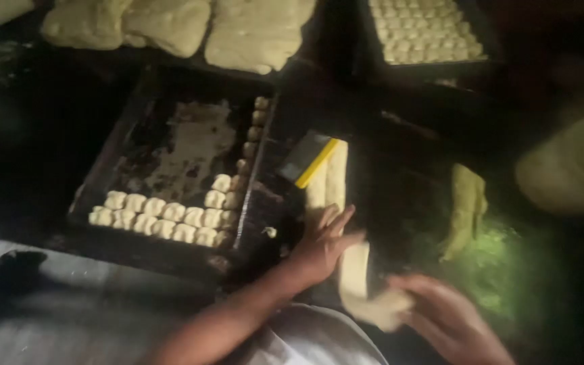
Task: Shaping pieces of dough and placing them into a baking tray.
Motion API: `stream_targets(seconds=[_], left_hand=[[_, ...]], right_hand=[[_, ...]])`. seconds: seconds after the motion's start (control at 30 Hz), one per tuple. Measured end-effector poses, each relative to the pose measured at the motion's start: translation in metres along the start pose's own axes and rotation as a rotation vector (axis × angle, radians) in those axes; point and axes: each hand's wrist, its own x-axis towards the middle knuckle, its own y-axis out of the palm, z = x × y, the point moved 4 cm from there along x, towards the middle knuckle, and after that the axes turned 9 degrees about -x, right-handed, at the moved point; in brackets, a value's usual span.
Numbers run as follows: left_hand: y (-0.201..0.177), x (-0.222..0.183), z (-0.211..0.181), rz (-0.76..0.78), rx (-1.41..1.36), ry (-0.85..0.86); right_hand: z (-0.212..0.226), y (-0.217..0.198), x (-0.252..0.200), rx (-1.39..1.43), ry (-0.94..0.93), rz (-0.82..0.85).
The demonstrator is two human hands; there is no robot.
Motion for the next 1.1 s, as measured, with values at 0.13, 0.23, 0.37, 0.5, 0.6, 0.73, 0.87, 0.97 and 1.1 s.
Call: stream_targets(seconds=[0.13,0.23,0.37,0.5,0.6,0.73,0.87,0.97,1.1], left_hand=[[0.004,0.019,-0.024,0.306,-0.117,0.004],[-0.030,0.030,-0.037,0.620,-0.409,-0.197],[-0.048,0.011,-0.015,0.809,-0.673,-0.604],[-0.018,-0.015,0.007,0.705,-0.578,-0.859],[-0.006,-0.007,-0.016,0.519,-0.243,-0.777],[0.009,0.012,-0.048,0.244,-0.063,-0.637],[0.030,0.007,-0.050,0.134,-0.345,-0.609],[0.009,0.013,-0.043,0.132,-0.688,-0.646],[0.046,0.022,-0.029,0.214,-0.770,-0.668]], right_hand=[[-0.080,-0.056,-0.075,0.174,0.015,-0.133],[-0.134,-0.083,-0.109,0.304,0.273,-0.279],[-0.123,-0.065,-0.105,0.367,0.505,-0.463],[-0.148,-0.051,-0.088,0.224,0.658,-0.504],[-0.188,-0.044,-0.090,0.091,0.668,-0.465],[-0.171,-0.050,-0.068,-0.039,0.530,-0.408],[-0.126,-0.066,-0.072,-0.053,0.582,-0.398],[-0.156,-0.090,-0.111,0.273,0.507,-0.527],[-0.210,-0.114,-0.145,0.264,0.630,-0.623]])
